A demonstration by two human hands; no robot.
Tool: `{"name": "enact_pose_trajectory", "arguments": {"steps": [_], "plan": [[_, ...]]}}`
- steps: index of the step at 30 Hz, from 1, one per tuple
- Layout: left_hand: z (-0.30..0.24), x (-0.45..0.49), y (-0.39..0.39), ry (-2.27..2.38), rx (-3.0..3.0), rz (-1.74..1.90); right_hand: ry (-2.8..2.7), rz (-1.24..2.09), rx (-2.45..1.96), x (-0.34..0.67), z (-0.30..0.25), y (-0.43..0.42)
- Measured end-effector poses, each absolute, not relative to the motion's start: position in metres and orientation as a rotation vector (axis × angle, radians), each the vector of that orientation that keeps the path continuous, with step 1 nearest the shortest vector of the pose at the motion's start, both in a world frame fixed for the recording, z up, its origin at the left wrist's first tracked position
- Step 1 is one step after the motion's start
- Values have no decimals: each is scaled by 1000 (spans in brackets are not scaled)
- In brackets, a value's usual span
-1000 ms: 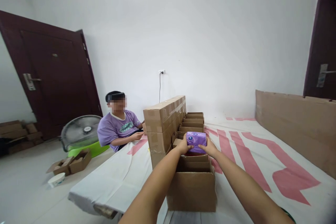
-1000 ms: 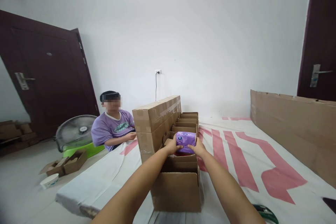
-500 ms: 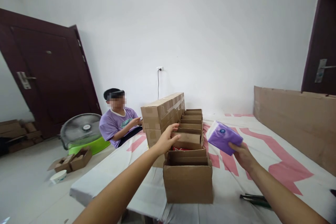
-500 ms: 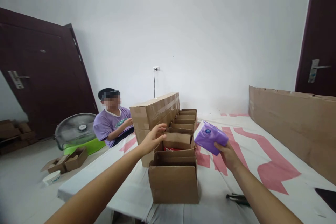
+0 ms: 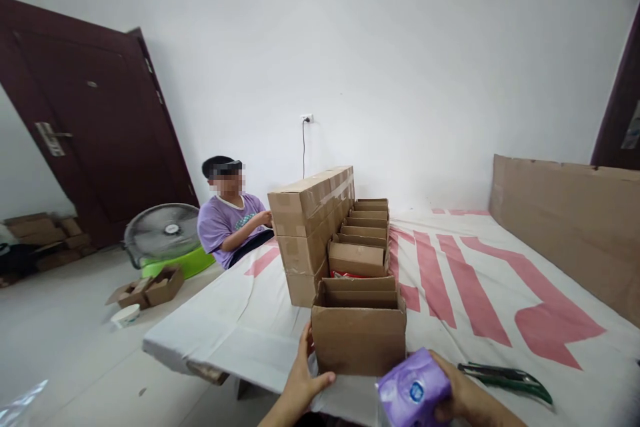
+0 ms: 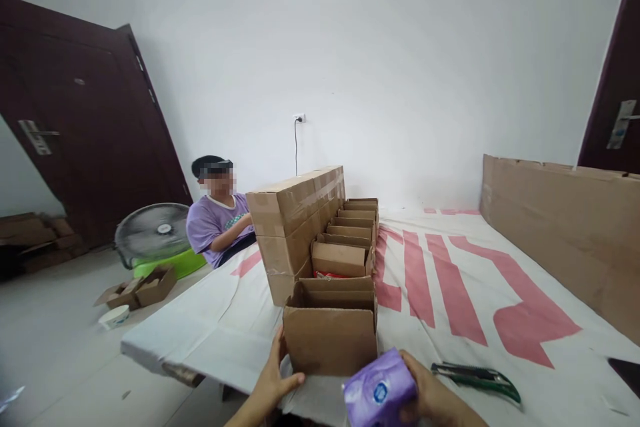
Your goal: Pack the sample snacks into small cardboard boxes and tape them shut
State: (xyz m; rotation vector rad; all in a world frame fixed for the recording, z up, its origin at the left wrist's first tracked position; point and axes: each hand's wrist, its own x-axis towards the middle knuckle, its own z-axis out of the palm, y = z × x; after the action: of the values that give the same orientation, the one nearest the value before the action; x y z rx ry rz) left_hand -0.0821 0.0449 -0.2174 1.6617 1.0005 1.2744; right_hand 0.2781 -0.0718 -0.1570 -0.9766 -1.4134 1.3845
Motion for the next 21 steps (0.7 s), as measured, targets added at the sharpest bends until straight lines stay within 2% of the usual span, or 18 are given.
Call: {"name": "enact_pose_trajectory", "arguments": {"steps": [3,8,15,18,21], "plan": [[-222,-75,45,1061,1567,1317,-1391,1475,-842,247,-168,-55],[-220,-81,56,1138,1468,1346,-1334,1373,-742,210,-202,-36],[-220,-79,56,1238,1452,1389,-1353,878,-1010,190,-255,-27],[-218,-79,44,1323,1416,1477,-1413,632,-1218,193,-260,-30],[-222,-80,27,1526,1503,1596,-1463,584,-1278,195,-257,-34]]}}
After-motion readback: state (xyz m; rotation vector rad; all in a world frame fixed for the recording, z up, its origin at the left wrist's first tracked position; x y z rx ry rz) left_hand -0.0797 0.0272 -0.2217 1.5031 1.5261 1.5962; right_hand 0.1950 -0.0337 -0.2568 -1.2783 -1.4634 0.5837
